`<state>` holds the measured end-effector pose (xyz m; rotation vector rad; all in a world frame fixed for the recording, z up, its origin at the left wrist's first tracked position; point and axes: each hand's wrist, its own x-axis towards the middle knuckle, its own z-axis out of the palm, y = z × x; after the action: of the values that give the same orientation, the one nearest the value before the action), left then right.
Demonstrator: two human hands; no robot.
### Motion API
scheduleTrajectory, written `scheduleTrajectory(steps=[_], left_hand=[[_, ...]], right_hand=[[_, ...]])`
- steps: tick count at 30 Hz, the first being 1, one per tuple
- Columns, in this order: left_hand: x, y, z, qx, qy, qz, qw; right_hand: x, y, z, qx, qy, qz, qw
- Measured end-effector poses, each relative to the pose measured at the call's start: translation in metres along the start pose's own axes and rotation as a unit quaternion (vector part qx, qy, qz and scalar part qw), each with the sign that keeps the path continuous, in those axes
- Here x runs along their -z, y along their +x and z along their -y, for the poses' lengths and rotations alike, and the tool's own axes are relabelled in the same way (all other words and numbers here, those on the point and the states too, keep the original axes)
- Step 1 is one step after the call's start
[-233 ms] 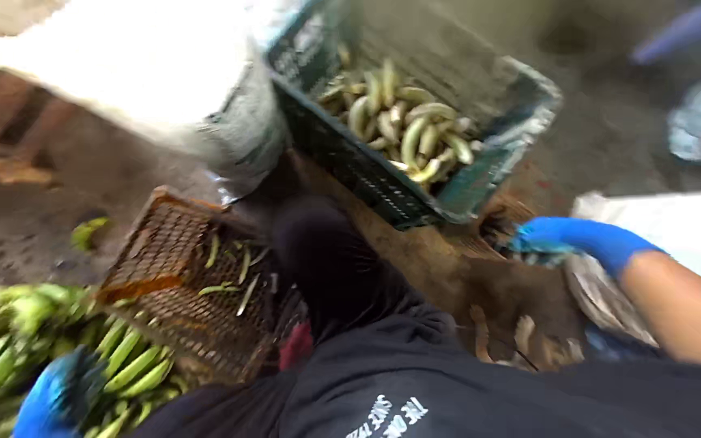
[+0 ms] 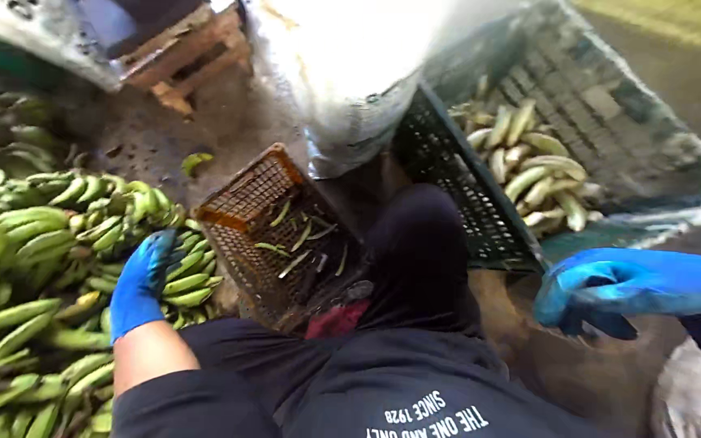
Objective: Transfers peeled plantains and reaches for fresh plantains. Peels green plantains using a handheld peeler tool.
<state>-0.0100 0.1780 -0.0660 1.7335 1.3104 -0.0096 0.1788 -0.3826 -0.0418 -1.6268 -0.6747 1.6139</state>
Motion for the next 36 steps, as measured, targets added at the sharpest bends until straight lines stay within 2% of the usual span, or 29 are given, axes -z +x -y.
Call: scheduleTrajectory(steps=[2,3,5,6,7,8,10,11,13,16,19,21,25,28,29,32,34,36], left_hand=[[0.035,0.053,0.045,-0.058,-0.038,0.03,0.997],[0.048,0.066,0.053,-0.074,-0.045,0.029,0.996],[0.062,0.051,0.029,-0.048,-0.006,-0.012,0.999],[0.063,0.031,0.002,-0.003,0.007,-0.027,1.0],[0.069,0.02,-0.011,-0.001,0.027,-0.039,0.999],[0.08,0.019,-0.009,-0.036,0.047,-0.042,0.997],[0.115,0.047,0.022,-0.151,0.066,-0.04,0.985],[0.126,0.055,0.027,-0.159,0.048,-0.037,0.985],[0.133,0.054,0.02,-0.116,-0.001,-0.046,0.992],[0.148,0.094,0.06,-0.15,0.015,-0.004,0.989],[0.135,0.131,0.073,-0.115,0.045,0.08,0.989],[0.118,0.168,0.067,-0.104,0.071,0.14,0.982],[0.064,0.281,0.06,-0.133,0.078,0.19,0.97],[0.009,0.381,0.087,-0.142,0.122,0.136,0.973],[-0.005,0.407,0.088,-0.114,0.154,0.118,0.974],[-0.03,0.459,0.073,-0.028,0.242,0.046,0.969],[-0.041,0.492,0.066,-0.028,0.266,0.004,0.963],[-0.051,0.521,0.064,-0.027,0.282,0.002,0.959]], right_hand=[[0.001,0.041,0.043,0.137,-0.071,0.067,0.986],[0.001,0.067,0.062,0.197,-0.118,0.082,0.97],[-0.015,0.125,0.12,0.194,-0.227,0.048,0.953],[-0.028,0.157,0.152,0.144,-0.295,0.03,0.944],[-0.04,0.196,0.175,0.101,-0.365,0.032,0.925],[-0.05,0.245,0.179,0.087,-0.437,0.041,0.895],[-0.064,0.346,0.155,0.088,-0.57,0.068,0.814],[-0.074,0.388,0.137,0.072,-0.618,0.087,0.778],[-0.099,0.454,0.096,0.019,-0.657,0.128,0.743],[-0.128,0.52,0.019,0.007,-0.622,0.19,0.759],[-0.146,0.55,-0.049,0.046,-0.601,0.251,0.758],[-0.151,0.559,-0.076,0.084,-0.601,0.273,0.747],[-0.145,0.567,-0.096,0.093,-0.563,0.248,0.783],[-0.148,0.569,-0.092,0.05,-0.523,0.252,0.813],[-0.149,0.57,-0.092,0.04,-0.507,0.243,0.826],[-0.15,0.577,-0.093,-0.001,-0.456,0.223,0.861],[-0.15,0.585,-0.088,-0.039,-0.416,0.217,0.882],[-0.155,0.588,-0.081,-0.069,-0.387,0.207,0.896]])
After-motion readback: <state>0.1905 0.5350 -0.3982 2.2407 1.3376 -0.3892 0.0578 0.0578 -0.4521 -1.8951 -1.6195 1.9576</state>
